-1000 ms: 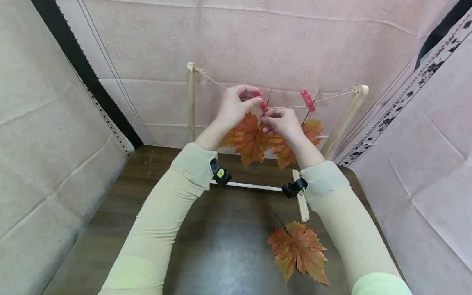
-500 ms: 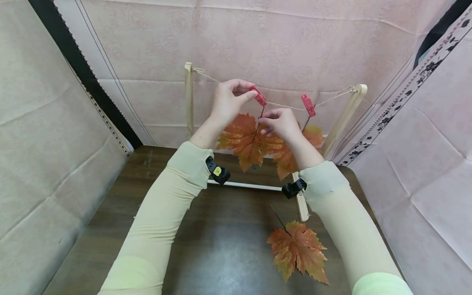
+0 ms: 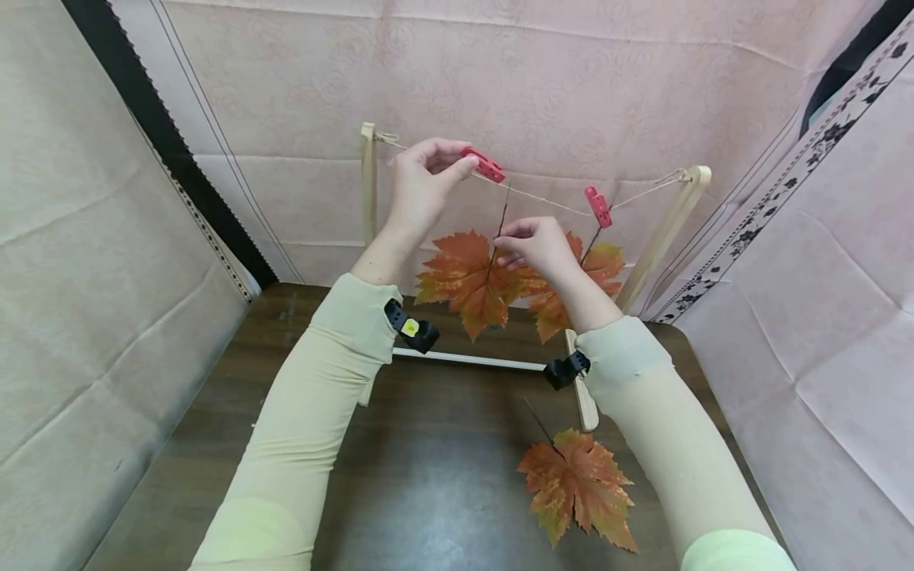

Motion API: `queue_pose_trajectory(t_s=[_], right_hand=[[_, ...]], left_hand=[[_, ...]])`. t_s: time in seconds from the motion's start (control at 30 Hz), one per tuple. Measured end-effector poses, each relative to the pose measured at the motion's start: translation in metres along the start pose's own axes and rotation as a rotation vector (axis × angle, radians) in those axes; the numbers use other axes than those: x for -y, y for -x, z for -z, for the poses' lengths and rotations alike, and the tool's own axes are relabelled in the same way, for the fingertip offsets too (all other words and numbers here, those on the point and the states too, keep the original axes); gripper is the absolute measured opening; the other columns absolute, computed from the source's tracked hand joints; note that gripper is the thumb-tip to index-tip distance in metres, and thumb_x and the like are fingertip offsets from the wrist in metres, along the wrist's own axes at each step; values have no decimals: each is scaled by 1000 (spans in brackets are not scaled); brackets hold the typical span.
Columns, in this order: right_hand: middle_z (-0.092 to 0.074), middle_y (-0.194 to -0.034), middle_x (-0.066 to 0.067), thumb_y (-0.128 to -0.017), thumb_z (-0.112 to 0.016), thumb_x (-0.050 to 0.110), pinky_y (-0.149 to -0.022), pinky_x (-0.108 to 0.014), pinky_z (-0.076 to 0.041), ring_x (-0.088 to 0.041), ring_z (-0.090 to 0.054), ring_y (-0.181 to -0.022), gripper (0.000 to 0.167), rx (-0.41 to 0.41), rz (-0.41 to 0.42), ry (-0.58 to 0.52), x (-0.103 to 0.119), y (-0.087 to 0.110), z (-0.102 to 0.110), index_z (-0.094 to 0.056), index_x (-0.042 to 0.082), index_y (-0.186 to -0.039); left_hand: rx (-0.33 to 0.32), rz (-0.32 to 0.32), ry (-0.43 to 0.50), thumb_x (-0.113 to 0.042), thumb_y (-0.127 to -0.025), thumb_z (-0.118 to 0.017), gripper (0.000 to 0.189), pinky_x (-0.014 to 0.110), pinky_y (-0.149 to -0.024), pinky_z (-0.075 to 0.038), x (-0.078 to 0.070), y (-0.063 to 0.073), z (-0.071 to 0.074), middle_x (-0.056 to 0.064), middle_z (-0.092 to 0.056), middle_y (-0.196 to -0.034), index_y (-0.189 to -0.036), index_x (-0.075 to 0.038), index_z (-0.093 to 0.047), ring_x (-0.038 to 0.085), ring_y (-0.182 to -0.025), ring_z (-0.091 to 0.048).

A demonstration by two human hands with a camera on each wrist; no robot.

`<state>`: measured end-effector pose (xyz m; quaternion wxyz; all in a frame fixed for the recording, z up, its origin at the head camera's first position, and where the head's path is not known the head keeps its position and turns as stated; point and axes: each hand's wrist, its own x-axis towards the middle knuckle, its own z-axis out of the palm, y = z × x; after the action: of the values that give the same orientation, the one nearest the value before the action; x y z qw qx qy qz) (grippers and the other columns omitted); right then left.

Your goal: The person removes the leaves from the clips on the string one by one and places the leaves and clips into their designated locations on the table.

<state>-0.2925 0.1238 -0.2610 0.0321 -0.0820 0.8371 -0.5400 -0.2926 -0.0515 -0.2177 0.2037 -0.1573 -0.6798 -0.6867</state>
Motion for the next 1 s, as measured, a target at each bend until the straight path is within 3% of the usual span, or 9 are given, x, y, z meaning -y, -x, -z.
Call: queue_pose_trajectory(t_s=[0.2, 0.43, 0.73, 1.0], right_hand=[[-69, -81, -5, -89, -63, 9, -60, -26, -57, -8, -64, -58, 20, 4, 1, 22, -4, 2, -4, -66, -6, -101], [-70, -91, -7, -89, -64, 17, -65, -27, -55, -11, -61, -70, 22, 51, 57, 145, -16, 5, -8, -68, -1, -101], [-67, -109, -12, -88, -66, 20, -73, -25, -44, -20, -57, -99, 21, 75, 84, 232, -26, 14, -9, -70, 2, -99], [-67, -106, -13, -89, -65, 20, -76, -27, -46, -19, -58, -94, 20, 81, 76, 237, -29, 18, -8, -69, 3, -99]], left_hand=[[16, -11, -24, -11, -82, -71, 26, 23, -84, -54, -1, 5, 9, 13, -69, -96, -104, 3, -66, 10, -83, -64], [-1, 24, -53, -12, -82, -72, 28, 23, -84, -53, 6, 17, 23, 10, -68, -95, -105, 3, -66, 8, -82, -63], [39, 57, -65, -9, -82, -71, 28, 17, -79, -53, 20, 35, 46, -4, -68, -86, -106, 3, -65, 4, -79, -63], [45, 100, -40, -7, -82, -70, 26, 13, -71, -52, 40, 53, 77, -11, -66, -83, -106, 2, -65, 1, -78, -64]])
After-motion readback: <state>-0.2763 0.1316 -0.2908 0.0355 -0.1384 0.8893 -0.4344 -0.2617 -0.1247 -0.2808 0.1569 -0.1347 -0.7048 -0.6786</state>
